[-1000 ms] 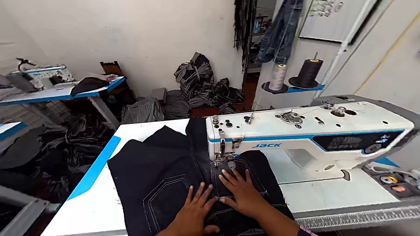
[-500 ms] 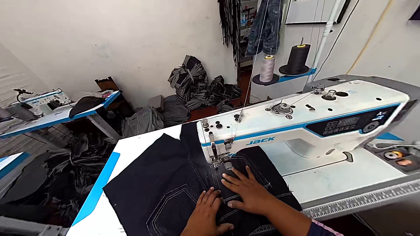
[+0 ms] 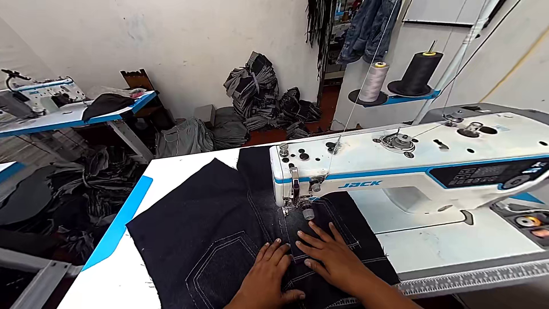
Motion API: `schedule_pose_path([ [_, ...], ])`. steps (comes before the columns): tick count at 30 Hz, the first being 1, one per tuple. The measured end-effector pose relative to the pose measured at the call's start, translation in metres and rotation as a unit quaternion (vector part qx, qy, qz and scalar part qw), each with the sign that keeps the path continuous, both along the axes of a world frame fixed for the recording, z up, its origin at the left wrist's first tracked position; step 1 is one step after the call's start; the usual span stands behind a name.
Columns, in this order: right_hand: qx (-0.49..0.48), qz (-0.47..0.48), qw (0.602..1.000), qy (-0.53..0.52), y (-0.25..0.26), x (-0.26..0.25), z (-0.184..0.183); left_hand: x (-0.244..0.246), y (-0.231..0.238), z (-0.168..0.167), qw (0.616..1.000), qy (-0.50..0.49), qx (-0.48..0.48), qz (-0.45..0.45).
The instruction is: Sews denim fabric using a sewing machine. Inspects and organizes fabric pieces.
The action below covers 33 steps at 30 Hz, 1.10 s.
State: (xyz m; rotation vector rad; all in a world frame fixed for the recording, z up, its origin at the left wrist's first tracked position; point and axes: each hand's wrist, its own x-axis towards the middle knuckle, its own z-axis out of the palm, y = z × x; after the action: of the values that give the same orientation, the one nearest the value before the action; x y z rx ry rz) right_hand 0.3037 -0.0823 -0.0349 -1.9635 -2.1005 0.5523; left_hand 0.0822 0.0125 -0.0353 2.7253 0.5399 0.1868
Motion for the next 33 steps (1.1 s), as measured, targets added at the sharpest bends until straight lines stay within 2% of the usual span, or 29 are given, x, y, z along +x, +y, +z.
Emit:
schedule_pose_path([
  [5,0.019,-0.018,1.000,0.014,0.001,0.000,-0.001,0.004,0.006,0.001,1.000,0.003,0.003,-0.001],
  [13,-0.005,-0.036,0.999,0.015,0.038,0.013,0.005,0.019,0.048,0.005,1.000,0.019,-0.014,-0.002],
  [19,-0.042,-0.049,0.998,0.007,0.067,0.022,0.015,0.033,0.078,0.016,0.997,0.062,-0.053,0.003],
  [28,-0.078,-0.112,0.990,-0.042,0.104,0.027,0.023,0.051,0.113,0.027,0.991,0.125,-0.037,0.012],
  [31,-0.033,-0.132,0.990,-0.040,0.102,0.027,0.018,0.054,0.117,0.027,0.990,0.129,-0.049,0.009],
  [33,0.053,-0.139,0.988,-0.048,0.095,0.026,0.007,0.053,0.112,0.030,0.989,0.131,-0.059,0.020],
])
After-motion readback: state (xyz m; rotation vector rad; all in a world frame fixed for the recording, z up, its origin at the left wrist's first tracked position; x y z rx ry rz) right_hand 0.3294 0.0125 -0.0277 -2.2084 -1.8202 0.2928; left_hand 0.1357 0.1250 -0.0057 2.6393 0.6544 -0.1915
